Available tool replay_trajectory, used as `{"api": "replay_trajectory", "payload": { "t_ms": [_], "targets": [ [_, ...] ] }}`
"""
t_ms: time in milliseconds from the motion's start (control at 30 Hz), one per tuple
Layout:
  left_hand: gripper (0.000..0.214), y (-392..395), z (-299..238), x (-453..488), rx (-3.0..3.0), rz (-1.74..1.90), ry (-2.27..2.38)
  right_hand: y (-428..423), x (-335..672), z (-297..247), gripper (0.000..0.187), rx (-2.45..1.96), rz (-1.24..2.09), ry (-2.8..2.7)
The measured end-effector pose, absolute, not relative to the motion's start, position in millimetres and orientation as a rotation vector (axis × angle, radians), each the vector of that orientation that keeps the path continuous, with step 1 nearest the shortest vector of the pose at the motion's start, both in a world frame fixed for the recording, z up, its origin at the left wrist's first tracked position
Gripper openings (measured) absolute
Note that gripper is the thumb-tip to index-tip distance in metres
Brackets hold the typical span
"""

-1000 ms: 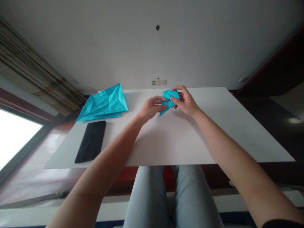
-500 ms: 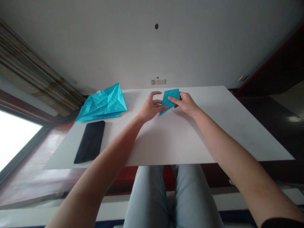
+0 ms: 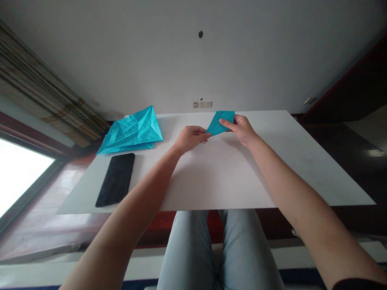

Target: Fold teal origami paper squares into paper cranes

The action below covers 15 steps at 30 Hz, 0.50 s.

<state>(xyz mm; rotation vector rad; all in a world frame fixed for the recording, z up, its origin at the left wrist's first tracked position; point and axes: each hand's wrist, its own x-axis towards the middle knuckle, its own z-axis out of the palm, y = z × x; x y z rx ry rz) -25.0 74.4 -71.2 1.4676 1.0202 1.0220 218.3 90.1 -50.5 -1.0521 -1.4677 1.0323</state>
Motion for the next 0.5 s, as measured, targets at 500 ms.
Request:
{"api": "replay_trajectory", "payload": {
  "t_ms": [500],
  "targets": [
    [0.037,87,-58,-43,1.512,1.314,1.044,98,234,-56,0.052,-1.088,1.076,-1.513]
  ]
}}
